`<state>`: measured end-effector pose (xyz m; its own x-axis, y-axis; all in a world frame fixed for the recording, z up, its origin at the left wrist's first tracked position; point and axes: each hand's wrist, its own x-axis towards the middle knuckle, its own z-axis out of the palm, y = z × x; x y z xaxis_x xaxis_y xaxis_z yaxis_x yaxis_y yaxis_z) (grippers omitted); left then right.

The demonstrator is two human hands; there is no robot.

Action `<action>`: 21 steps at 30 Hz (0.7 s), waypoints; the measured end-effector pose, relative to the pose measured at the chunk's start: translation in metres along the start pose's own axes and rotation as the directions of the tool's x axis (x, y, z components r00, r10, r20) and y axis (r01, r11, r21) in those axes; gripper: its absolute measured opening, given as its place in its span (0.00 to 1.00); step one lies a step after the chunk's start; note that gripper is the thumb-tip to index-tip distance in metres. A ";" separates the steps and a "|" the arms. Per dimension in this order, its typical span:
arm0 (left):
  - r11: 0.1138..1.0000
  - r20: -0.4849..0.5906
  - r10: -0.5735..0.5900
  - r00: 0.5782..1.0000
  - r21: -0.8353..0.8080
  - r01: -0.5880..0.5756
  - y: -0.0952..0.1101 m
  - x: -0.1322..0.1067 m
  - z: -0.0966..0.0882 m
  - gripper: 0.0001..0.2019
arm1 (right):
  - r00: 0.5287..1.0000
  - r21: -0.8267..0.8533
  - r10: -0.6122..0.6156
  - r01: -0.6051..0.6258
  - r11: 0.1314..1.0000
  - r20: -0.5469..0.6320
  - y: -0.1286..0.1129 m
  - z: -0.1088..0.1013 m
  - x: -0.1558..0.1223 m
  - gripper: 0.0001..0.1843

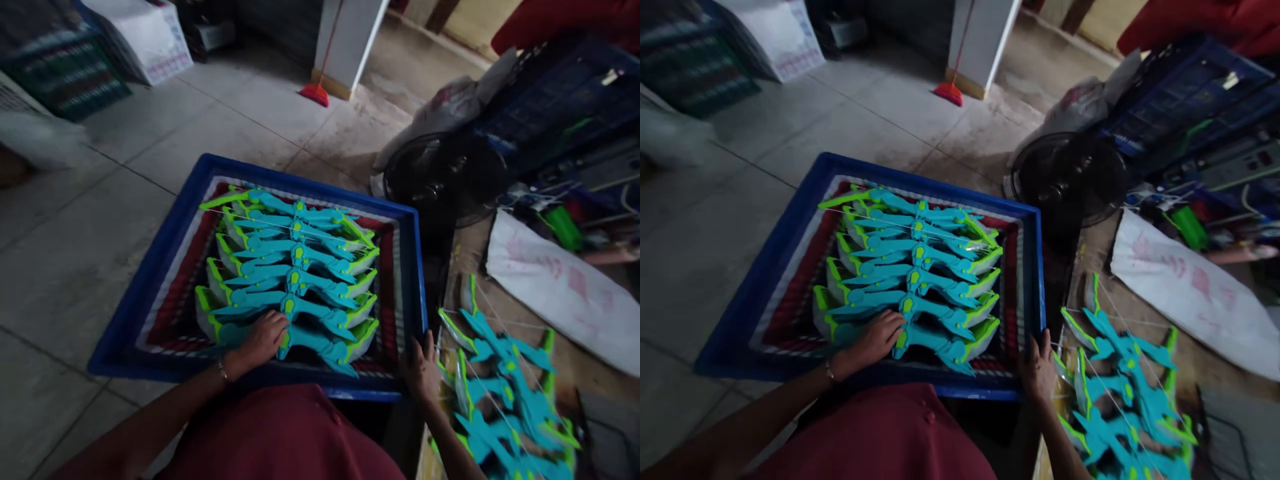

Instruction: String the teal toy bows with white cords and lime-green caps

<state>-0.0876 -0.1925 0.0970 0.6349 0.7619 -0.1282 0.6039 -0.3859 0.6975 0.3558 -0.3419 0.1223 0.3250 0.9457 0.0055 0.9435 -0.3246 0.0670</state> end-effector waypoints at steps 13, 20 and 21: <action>0.987 0.246 0.097 0.965 0.100 -0.125 -0.005 -0.002 0.019 0.16 | 0.998 -0.048 0.053 -0.052 0.998 0.032 0.000 0.005 0.001 0.27; 0.977 0.324 0.076 0.943 0.164 -0.135 0.009 0.011 0.019 0.15 | 0.999 -0.053 0.022 -0.020 0.998 0.039 0.005 0.009 0.001 0.27; 0.976 0.333 0.091 0.939 0.158 -0.150 0.013 0.014 0.020 0.15 | 0.999 -0.050 0.015 -0.013 0.999 0.039 0.006 0.010 0.001 0.28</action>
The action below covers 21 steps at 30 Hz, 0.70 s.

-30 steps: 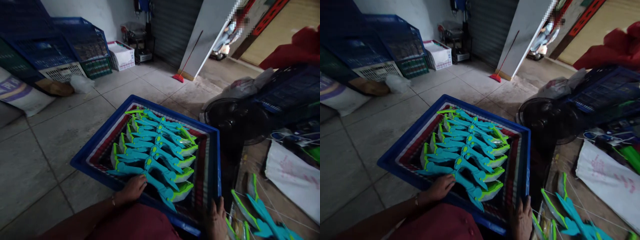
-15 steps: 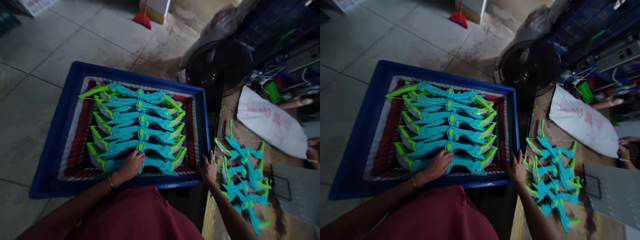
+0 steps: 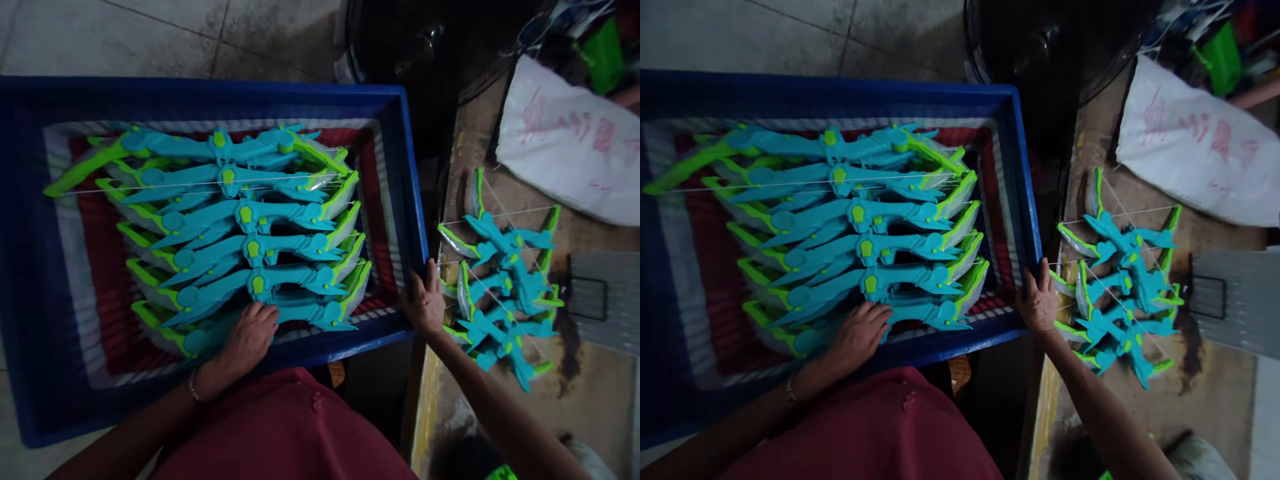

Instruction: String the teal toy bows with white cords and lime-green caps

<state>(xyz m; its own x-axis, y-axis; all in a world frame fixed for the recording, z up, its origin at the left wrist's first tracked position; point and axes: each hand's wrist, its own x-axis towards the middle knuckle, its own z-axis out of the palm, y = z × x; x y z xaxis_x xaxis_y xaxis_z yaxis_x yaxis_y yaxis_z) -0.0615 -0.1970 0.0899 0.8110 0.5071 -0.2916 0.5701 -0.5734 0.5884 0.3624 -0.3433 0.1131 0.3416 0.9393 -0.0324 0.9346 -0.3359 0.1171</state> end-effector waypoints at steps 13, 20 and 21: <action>0.999 0.229 -0.052 0.972 0.005 0.052 0.017 0.052 0.027 0.21 | 1.000 0.058 -0.023 0.023 0.998 0.000 0.008 0.007 -0.002 0.29; 0.995 0.128 -0.095 0.987 0.024 0.093 0.025 0.042 0.031 0.20 | 0.985 0.066 -0.077 0.088 0.994 -0.157 -0.023 -0.024 0.001 0.26; 0.996 0.108 -0.090 0.990 0.036 0.087 0.025 0.040 0.032 0.20 | 0.981 0.131 -0.090 0.114 0.985 -0.173 -0.040 -0.034 0.001 0.26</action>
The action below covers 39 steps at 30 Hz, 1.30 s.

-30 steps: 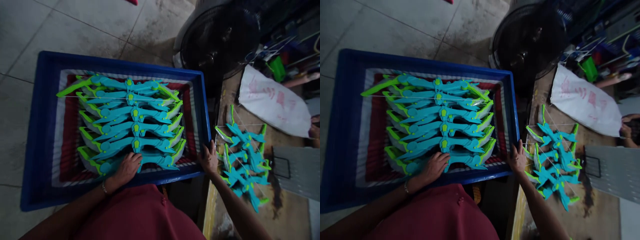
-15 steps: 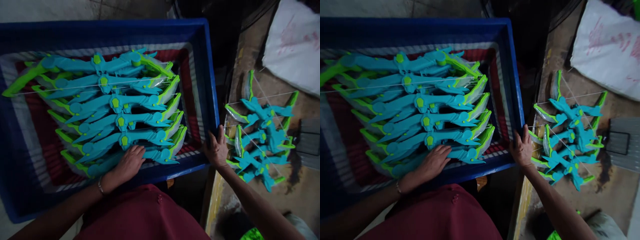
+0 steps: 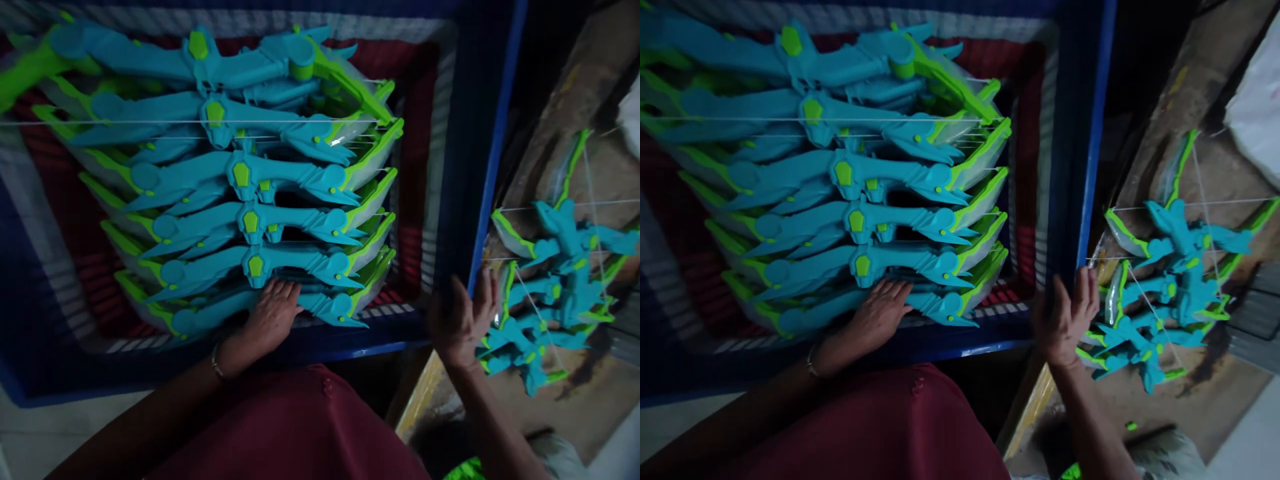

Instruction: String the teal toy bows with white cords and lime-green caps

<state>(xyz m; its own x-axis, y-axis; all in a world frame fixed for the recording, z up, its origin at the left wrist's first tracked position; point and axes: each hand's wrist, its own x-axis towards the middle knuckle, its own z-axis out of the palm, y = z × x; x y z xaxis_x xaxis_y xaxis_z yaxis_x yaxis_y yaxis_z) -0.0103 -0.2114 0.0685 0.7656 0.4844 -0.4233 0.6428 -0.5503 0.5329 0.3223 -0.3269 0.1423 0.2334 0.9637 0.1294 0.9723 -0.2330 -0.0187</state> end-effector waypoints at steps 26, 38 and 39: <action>0.988 -0.138 0.153 0.979 0.047 -0.148 -0.021 -0.002 0.009 0.22 | 0.936 0.508 0.349 -0.321 0.799 0.041 -0.058 -0.027 -0.035 0.11; 0.978 0.228 0.003 0.974 0.200 -0.050 -0.016 0.010 -0.029 0.23 | 0.870 0.731 0.472 -0.230 0.643 -0.141 0.046 -0.013 -0.092 0.14; 0.967 0.242 -0.029 0.970 0.254 -0.034 -0.004 0.015 -0.039 0.22 | 0.838 0.714 0.525 -0.276 0.644 -0.149 0.064 -0.010 -0.102 0.15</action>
<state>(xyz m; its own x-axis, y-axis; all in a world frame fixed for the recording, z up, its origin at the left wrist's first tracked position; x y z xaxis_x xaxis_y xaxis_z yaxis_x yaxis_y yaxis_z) -0.0021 -0.1756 0.0885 0.7299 0.3213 -0.6034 0.6015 -0.7213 0.3434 0.3607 -0.4414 0.1381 0.7042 0.6658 0.2467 0.5700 -0.3228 -0.7556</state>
